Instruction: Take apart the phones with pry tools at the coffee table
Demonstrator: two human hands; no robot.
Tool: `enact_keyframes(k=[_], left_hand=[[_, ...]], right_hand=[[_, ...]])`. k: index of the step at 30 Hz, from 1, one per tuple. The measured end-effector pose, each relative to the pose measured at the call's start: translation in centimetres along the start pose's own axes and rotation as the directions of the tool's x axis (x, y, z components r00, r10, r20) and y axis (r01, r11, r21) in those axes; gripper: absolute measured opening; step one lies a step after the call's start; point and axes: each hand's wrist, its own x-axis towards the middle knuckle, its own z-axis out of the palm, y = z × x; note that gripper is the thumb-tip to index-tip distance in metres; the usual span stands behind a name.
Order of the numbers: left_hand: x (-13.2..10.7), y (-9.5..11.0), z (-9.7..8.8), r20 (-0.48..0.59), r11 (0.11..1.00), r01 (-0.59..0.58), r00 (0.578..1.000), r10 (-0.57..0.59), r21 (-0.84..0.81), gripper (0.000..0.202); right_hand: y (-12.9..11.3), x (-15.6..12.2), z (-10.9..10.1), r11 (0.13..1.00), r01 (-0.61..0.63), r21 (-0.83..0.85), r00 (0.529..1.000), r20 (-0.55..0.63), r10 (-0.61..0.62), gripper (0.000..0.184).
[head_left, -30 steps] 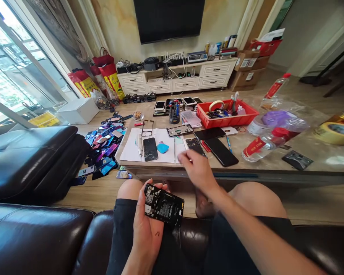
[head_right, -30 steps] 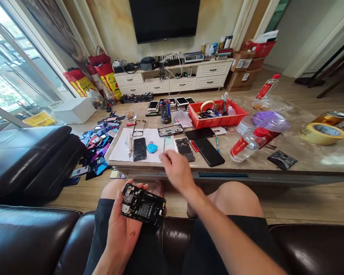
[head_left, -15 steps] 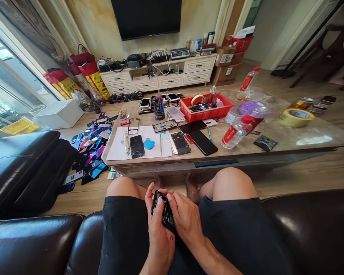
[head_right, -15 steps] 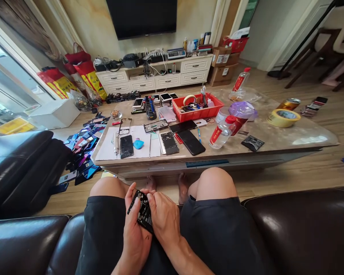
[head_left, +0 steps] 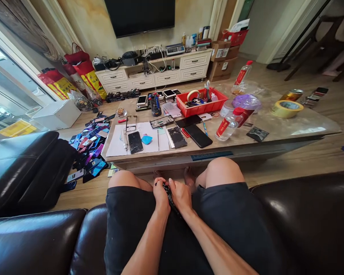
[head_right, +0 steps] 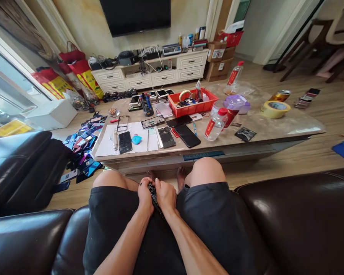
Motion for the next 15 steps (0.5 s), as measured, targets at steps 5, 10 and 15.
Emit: enact_keyframes(k=[5, 10, 15], left_hand=[[1.0, -1.1, -0.4, 0.057, 0.995, 0.104, 0.993, -0.104, -0.001, 0.017], [1.5, -1.9, -0.9, 0.035, 0.982, 0.19, 0.981, -0.19, 0.022, 0.02], [1.2, -1.6, -0.8, -0.043, 0.953, 0.301, 0.953, -0.299, 0.035, 0.016]], right_hand=[[0.3, 0.2, 0.2, 0.996, -0.084, -0.031, 0.995, -0.058, 0.082, 0.051], [0.7, 0.0, -0.2, 0.995, -0.098, -0.035, 0.987, -0.133, 0.092, 0.053], [1.3, 0.6, -1.3, 0.992, -0.127, -0.01, 0.966, -0.23, 0.121, 0.059]])
